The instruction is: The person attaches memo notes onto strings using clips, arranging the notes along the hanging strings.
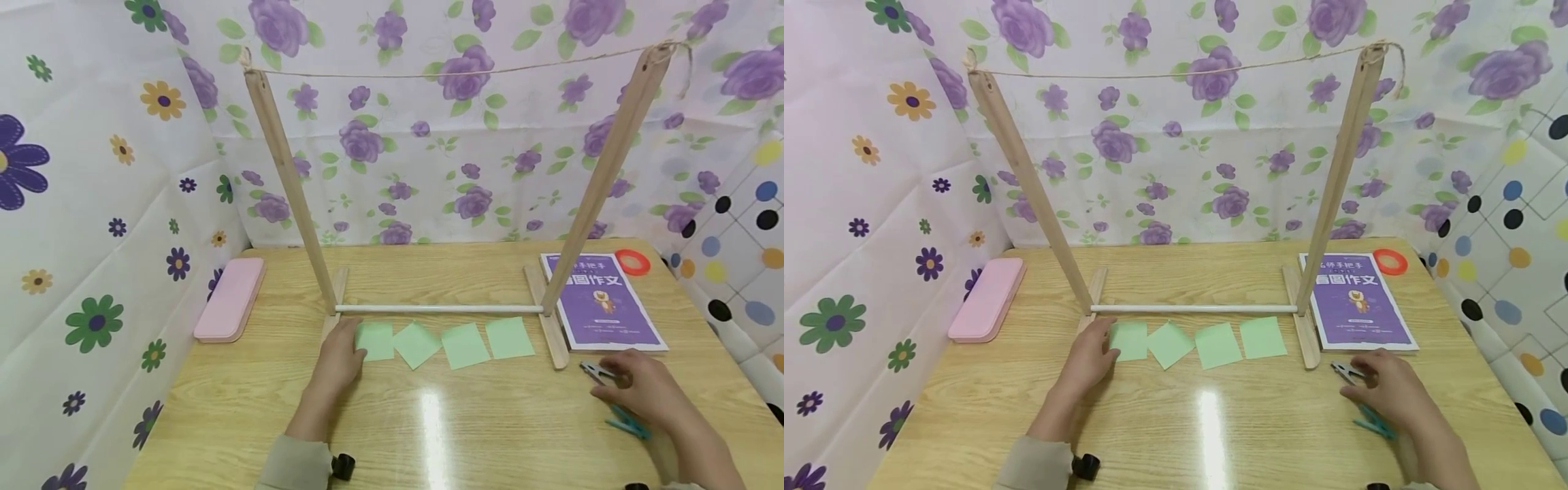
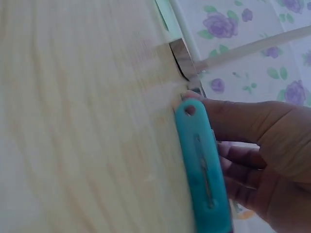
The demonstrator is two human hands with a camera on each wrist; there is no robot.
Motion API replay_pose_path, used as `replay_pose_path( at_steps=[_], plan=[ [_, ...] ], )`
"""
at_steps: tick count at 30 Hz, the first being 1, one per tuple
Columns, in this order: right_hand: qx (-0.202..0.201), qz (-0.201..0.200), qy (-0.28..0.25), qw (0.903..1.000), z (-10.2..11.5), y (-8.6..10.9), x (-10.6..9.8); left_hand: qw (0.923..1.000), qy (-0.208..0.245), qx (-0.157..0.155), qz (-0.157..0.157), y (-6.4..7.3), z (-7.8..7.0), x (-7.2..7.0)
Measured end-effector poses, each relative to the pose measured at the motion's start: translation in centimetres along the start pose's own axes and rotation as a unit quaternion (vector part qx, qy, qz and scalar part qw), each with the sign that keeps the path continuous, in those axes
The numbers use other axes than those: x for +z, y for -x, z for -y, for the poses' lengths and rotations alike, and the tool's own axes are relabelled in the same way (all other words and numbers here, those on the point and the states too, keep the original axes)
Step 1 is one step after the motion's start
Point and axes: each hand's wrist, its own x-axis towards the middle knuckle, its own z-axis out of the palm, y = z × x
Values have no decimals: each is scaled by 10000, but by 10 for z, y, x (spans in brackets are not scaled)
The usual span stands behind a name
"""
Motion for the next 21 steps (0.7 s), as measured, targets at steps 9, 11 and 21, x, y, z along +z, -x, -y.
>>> replay_pose_path(
  at_steps=[9, 11, 21],
  plan=[
    [58, 246, 168, 9995, -9, 7, -14, 10000, -65, -66, -3, 5, -4, 0],
    [31, 213, 197, 9996, -9, 7, -12, 9999, -59, -82, -83, 6, -3, 0],
    [116, 403, -102, 9991, -3, 7, -8, 9994, 76, -173, -286, 10, -3, -3]
  ],
)
